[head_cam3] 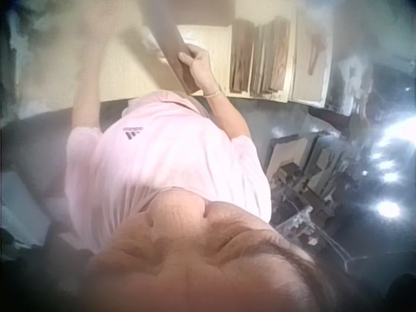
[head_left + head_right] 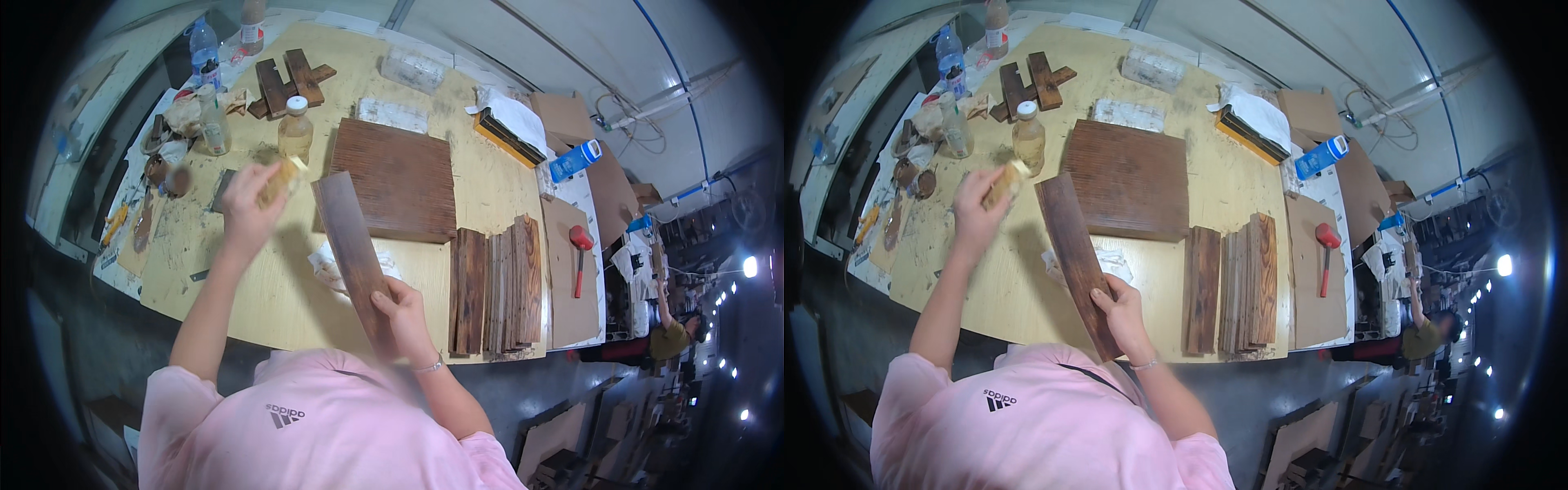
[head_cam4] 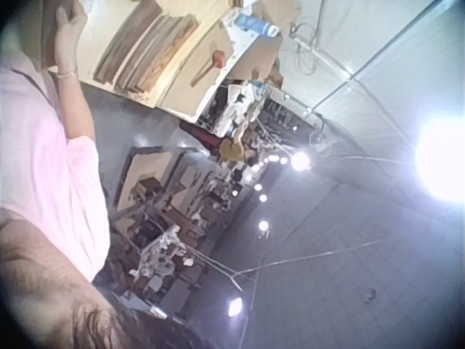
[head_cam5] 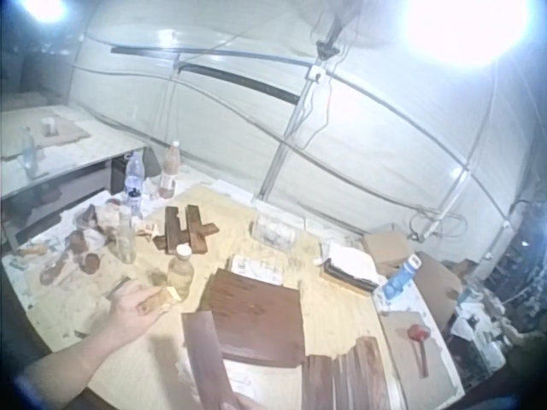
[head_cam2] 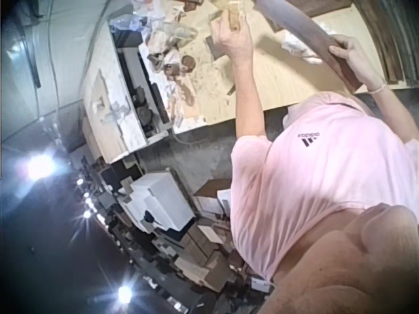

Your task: The person rubs wood planks with a cloth and a block, handling one plank at a time from a stack on a workbench.

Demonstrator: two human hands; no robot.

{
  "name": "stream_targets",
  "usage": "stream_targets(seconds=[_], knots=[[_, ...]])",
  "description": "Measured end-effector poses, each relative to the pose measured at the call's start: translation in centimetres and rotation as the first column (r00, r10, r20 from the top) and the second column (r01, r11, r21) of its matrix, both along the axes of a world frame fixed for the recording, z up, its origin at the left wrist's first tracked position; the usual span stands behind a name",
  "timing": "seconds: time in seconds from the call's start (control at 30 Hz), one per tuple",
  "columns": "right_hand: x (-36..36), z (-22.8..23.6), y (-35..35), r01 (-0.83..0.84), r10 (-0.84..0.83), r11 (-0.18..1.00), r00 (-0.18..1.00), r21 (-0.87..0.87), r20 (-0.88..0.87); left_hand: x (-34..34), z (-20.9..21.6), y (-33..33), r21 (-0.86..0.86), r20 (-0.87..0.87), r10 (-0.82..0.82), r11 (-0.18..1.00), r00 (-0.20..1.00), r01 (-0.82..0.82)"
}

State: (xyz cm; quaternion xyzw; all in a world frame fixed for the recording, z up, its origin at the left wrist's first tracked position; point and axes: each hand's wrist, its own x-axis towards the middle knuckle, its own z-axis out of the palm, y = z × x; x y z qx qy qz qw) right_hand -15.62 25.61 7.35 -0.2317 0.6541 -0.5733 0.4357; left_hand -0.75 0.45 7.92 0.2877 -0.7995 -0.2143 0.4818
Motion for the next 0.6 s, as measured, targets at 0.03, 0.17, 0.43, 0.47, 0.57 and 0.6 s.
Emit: stream_targets(seconds=[0.03,0.17,0.43,0.47,0.57,0.6], knots=[[-0.1,-0.1,0.0,0.006,-0.006,1.000,1.000,0.004,0.003,0.1,0.0,1.9,-0.009,0.016,-0.056,0.998,0.998,0.056],[-0.4,-0.1,-0.1,-0.014,0.014,1.000,1.000,0.019,-0.007,0.2,0.1,5.8,-0.122,0.148,-0.232,0.960,0.961,0.251],[-0.7,-0.8,0.6,-0.033,0.036,0.998,0.998,0.049,-0.059,10.7,-9.4,-6.7,0.532,-0.156,0.277,0.833,0.948,-0.156],[-0.7,-0.8,0.6,-0.010,0.010,0.999,1.000,0.047,0.003,13.8,-11.6,-8.0,0.577,-0.148,0.335,0.793,0.930,-0.194],[-0.3,-0.2,0.3,0.024,-0.025,1.000,0.994,0.012,0.105,20.1,-13.0,-8.8,0.589,0.281,0.446,0.619,0.850,-0.519],[-0.4,-0.4,0.4,0.032,-0.033,0.999,0.992,0.009,0.118,21.1,-12.8,-8.1,0.523,0.479,0.445,0.548,0.757,-0.653]])
